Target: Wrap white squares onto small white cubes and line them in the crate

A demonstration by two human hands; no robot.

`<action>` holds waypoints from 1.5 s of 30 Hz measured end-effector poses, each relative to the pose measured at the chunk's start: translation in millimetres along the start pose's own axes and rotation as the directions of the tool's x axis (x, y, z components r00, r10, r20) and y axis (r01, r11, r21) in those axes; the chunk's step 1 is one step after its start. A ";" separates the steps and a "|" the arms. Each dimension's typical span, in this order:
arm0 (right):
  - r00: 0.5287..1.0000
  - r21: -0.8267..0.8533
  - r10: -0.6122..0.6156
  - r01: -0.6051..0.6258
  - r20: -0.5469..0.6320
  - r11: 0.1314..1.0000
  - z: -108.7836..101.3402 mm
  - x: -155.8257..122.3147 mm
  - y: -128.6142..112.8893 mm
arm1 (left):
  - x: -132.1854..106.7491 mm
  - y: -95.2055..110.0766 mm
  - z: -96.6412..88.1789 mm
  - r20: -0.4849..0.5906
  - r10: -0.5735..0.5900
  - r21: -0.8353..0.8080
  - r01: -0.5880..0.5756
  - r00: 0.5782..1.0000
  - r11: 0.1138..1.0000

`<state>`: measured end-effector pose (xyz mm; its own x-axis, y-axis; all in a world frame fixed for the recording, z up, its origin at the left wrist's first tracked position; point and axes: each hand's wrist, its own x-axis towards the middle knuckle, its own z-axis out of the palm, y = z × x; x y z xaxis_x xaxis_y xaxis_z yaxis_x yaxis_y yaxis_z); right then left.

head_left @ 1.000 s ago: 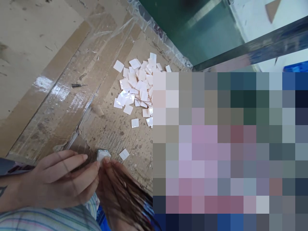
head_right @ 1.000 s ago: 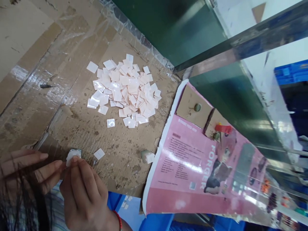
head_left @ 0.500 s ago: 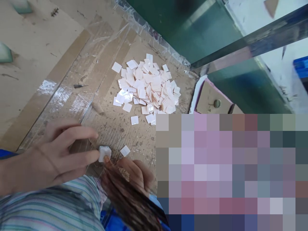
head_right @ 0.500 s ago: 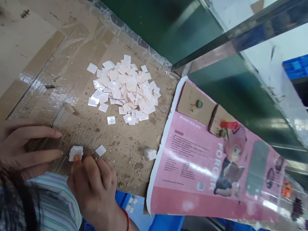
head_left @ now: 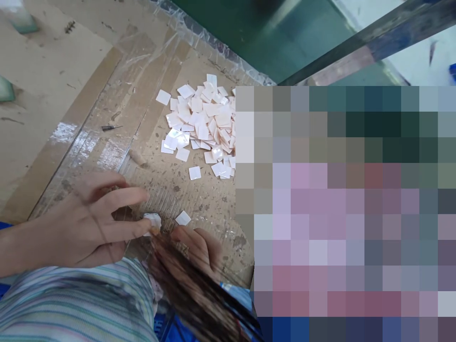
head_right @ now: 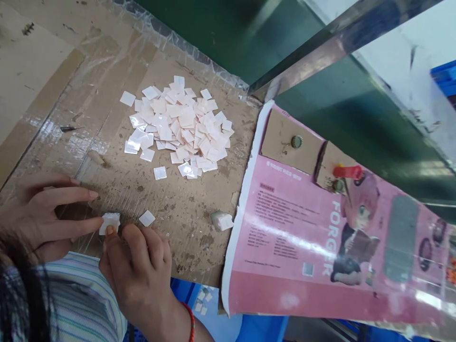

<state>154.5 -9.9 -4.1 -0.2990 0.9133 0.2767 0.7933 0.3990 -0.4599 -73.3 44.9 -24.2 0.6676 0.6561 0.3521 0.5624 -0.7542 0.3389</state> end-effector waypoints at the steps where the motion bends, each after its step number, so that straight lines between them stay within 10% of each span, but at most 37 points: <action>1: 0.999 -0.014 -0.028 0.028 -0.017 1.000 -0.6 1.1 0.0 | 1.0 1.6 -0.1 0.000 0.001 0.006 -0.001 1.000 1.000; 16: 0.977 0.346 0.208 -0.184 -0.034 0.920 0.2 9.6 2.1 | 6.4 32.4 7.7 -0.124 -0.195 0.068 0.205 0.973 0.976; 25: 0.755 0.821 0.556 -0.532 0.348 0.207 13.7 31.0 5.6 | 10.8 39.0 14.8 -0.161 -0.255 0.068 0.269 0.953 0.961; 45: 0.716 0.796 0.516 -0.597 0.471 0.102 17.7 37.0 11.2 | 11.2 39.0 13.3 -0.154 -0.281 0.017 0.287 0.947 0.958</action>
<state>143.0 29.8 -14.0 -0.0545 0.8981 -0.4364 -0.1627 -0.4392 -0.8835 -37.4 22.5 -18.7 0.3988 0.8379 0.3727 0.7385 -0.5343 0.4113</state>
